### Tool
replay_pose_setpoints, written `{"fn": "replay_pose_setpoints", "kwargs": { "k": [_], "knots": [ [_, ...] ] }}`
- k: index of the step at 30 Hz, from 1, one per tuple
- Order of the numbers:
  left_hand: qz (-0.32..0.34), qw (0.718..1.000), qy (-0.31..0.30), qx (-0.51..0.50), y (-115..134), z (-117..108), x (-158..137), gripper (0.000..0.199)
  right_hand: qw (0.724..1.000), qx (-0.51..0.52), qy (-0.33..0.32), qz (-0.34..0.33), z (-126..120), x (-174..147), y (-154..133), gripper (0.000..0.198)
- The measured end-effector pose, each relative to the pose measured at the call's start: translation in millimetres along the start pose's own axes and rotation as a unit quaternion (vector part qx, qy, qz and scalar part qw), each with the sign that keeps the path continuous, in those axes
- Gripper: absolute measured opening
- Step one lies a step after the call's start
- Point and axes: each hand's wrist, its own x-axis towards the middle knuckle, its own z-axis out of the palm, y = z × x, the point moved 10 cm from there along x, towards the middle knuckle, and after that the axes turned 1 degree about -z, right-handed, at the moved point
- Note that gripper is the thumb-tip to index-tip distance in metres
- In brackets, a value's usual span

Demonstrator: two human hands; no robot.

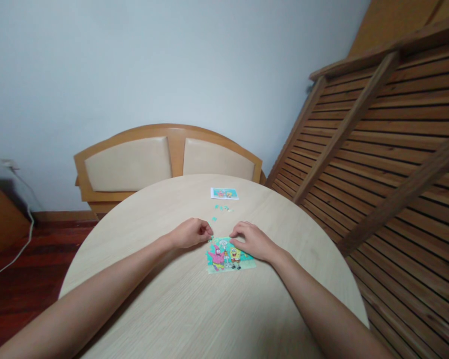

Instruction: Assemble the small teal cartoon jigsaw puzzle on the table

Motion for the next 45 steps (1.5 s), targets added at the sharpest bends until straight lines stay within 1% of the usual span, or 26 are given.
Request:
{"fn": "replay_pose_setpoints", "kwargs": {
  "k": [5, 8, 11, 18, 23, 26, 30, 33, 37, 40, 45],
  "knots": [
    [-0.012, 0.996, -0.019, -0.083, -1.4, 5.3, 1.7, 0.029, 1.0, -0.001, 0.001, 0.001, 0.4, 0.1, 0.6, 0.008],
    [-0.007, 0.995, -0.035, -0.09, 4.6, 5.1, -0.6, 0.03, 1.0, -0.001, 0.003, 0.002, 0.1, 0.2, 0.4, 0.007],
    [0.003, 0.996, -0.048, -0.078, 9.6, 4.2, -3.3, 0.031, 1.0, 0.002, 0.001, 0.003, -0.1, 0.0, -0.3, 0.009],
    [0.013, 0.997, -0.054, -0.056, 11.6, 5.6, -4.5, 0.031, 1.0, 0.0, 0.002, 0.003, 0.6, 0.0, 0.4, 0.008],
    [0.011, 0.999, -0.045, -0.024, 10.1, 5.3, -3.3, 0.03, 1.0, -0.001, -0.001, 0.005, -0.1, -0.1, 0.5, 0.008],
    [0.004, 1.0, -0.027, 0.001, 7.9, -0.6, -2.9, 0.029, 1.0, 0.0, -0.003, 0.004, -1.0, -0.4, -0.2, 0.009],
    [-0.008, 0.999, 0.003, 0.048, 3.0, -15.6, -4.1, 0.027, 1.0, -0.001, -0.003, 0.005, -1.5, -0.6, -0.3, 0.008],
    [0.011, 0.999, -0.004, 0.051, 7.4, -20.4, -6.6, 0.026, 1.0, 0.0, -0.004, 0.006, -1.4, -0.6, 0.2, 0.009],
    [0.038, 0.994, -0.027, 0.096, 19.2, -16.3, -10.0, 0.025, 1.0, 0.001, -0.005, 0.006, -1.0, -0.7, 0.8, 0.01],
    [0.042, 0.99, -0.025, 0.135, 23.5, -13.6, -10.0, 0.025, 1.0, 0.001, -0.004, 0.006, -1.1, -0.7, 1.5, 0.009],
    [0.064, 0.989, -0.036, 0.131, 23.1, -8.8, -9.1, 0.019, 1.0, 0.003, -0.004, 0.006, -0.7, -0.4, 2.1, 0.008]
  ]
}}
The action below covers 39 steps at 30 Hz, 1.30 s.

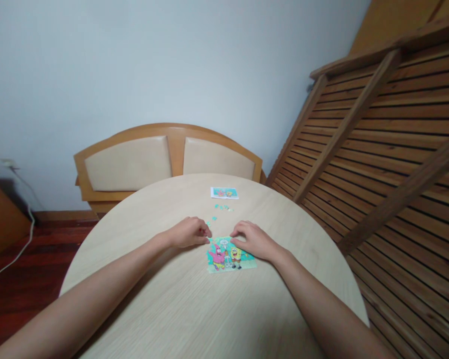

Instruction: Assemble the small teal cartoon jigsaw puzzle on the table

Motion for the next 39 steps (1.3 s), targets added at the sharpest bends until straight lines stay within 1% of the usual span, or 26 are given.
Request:
{"fn": "replay_pose_setpoints", "kwargs": {
  "k": [14, 23, 26, 28, 30, 33, 36, 39],
  "knots": [
    [-0.022, 1.0, -0.004, 0.014, -3.5, -3.1, -1.3, 0.017, 1.0, 0.002, -0.002, -0.001, 0.1, -0.2, 0.5, 0.009],
    [-0.019, 1.0, -0.003, 0.02, -3.6, -3.2, -2.1, 0.018, 1.0, 0.005, -0.005, 0.0, 0.9, -0.6, 1.2, 0.009],
    [-0.014, 1.0, 0.005, 0.004, -6.8, -8.7, -3.3, 0.02, 1.0, 0.006, -0.004, -0.002, 1.0, -0.5, 1.8, 0.009],
    [-0.021, 0.999, 0.029, -0.003, -15.7, -18.8, -4.5, 0.021, 1.0, 0.007, -0.003, -0.003, 0.9, -0.5, 1.9, 0.009],
    [-0.044, 0.997, 0.064, 0.016, -31.0, -32.2, -6.7, 0.022, 1.0, 0.009, -0.003, -0.004, 1.2, -0.6, 1.9, 0.008],
    [-0.107, 0.988, 0.086, 0.069, -62.1, -44.7, -11.6, 0.024, 1.0, 0.009, -0.003, -0.003, 1.7, -0.7, 2.4, 0.007],
    [-0.151, 0.982, 0.091, 0.07, -85.7, -47.6, -16.3, 0.026, 1.0, 0.009, -0.003, -0.001, 1.6, -0.6, 2.3, 0.008],
    [-0.153, 0.984, 0.084, 0.046, -91.4, -43.2, -17.4, 0.028, 1.0, 0.011, -0.004, -0.003, 0.7, -0.6, 0.8, 0.008]
  ]
}}
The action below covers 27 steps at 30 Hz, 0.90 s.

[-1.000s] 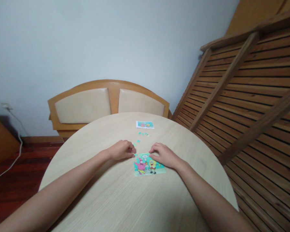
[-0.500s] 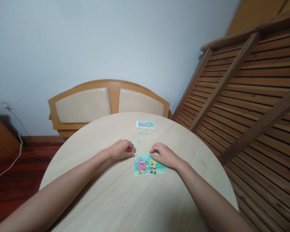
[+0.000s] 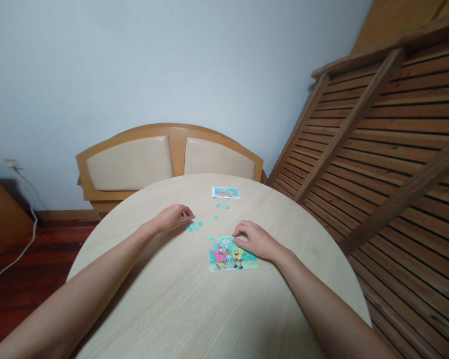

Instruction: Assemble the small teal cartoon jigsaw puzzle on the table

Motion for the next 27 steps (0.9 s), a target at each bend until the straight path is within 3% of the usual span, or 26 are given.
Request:
{"fn": "replay_pose_setpoints", "kwargs": {
  "k": [6, 11, 20, 27],
  "knots": [
    [0.038, 0.998, -0.047, -0.029, 17.7, 13.6, -3.0, 0.034, 1.0, 0.003, -0.002, -0.002, -0.3, -0.2, -0.5, 0.008],
    [0.079, 0.996, -0.046, -0.014, 29.1, 16.2, -3.5, 0.027, 1.0, 0.003, -0.002, 0.0, 0.0, -0.3, 0.7, 0.009],
    [0.142, 0.989, 0.051, 0.013, 63.5, 21.8, -7.9, 0.03, 1.0, 0.004, -0.002, 0.003, 0.1, -0.3, 0.5, 0.008],
    [0.119, 0.99, 0.071, 0.035, 73.8, 34.8, -2.4, 0.026, 1.0, 0.0, -0.001, 0.005, -0.9, -0.3, -0.7, 0.008]
  ]
}}
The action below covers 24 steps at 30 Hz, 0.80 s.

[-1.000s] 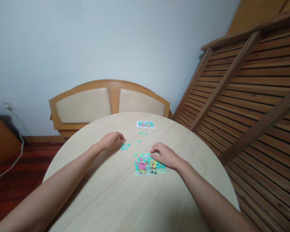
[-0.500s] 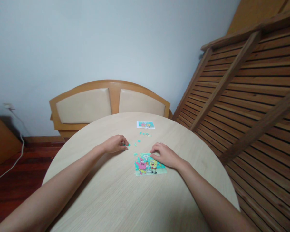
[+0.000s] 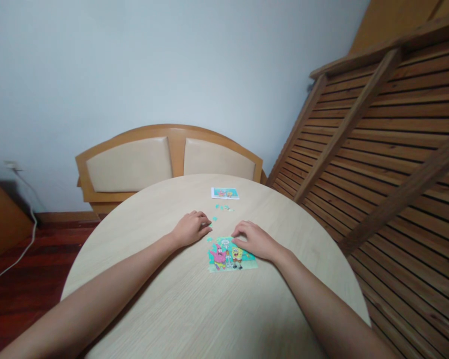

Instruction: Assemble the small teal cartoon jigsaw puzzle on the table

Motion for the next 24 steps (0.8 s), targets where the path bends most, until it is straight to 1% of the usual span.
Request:
{"fn": "replay_pose_setpoints", "kwargs": {
  "k": [7, 10, 15, 20, 22, 24],
  "knots": [
    [-0.013, 0.999, 0.021, -0.025, -0.7, 1.7, 1.6, 0.021, 1.0, -0.007, -0.004, 0.002, -0.4, 4.6, 1.7, 0.012],
    [-0.006, 0.999, 0.023, -0.045, -2.3, 3.1, 2.2, 0.018, 0.999, -0.033, 0.002, 0.006, -1.4, 13.6, 6.7, 0.016],
    [0.009, 0.994, 0.015, -0.112, -5.5, 7.2, 5.4, 0.012, 0.997, -0.07, -0.004, 0.019, 0.7, 35.8, 14.8, 0.02],
    [-0.012, 0.987, 0.018, -0.16, -13.6, 11.9, 8.9, 0.014, 0.999, -0.025, -0.026, 0.0, 14.3, 62.8, 7.7, 0.023],
    [-0.023, 0.983, 0.022, -0.179, -16.9, 13.3, 9.6, 0.014, 0.999, -0.003, -0.048, -0.015, 24.0, 73.0, 2.6, 0.023],
    [-0.03, 0.981, 0.03, -0.188, -19.0, 13.0, 9.7, 0.014, 0.997, 0.02, -0.075, -0.015, 33.6, 80.7, 0.6, 0.02]
  ]
}}
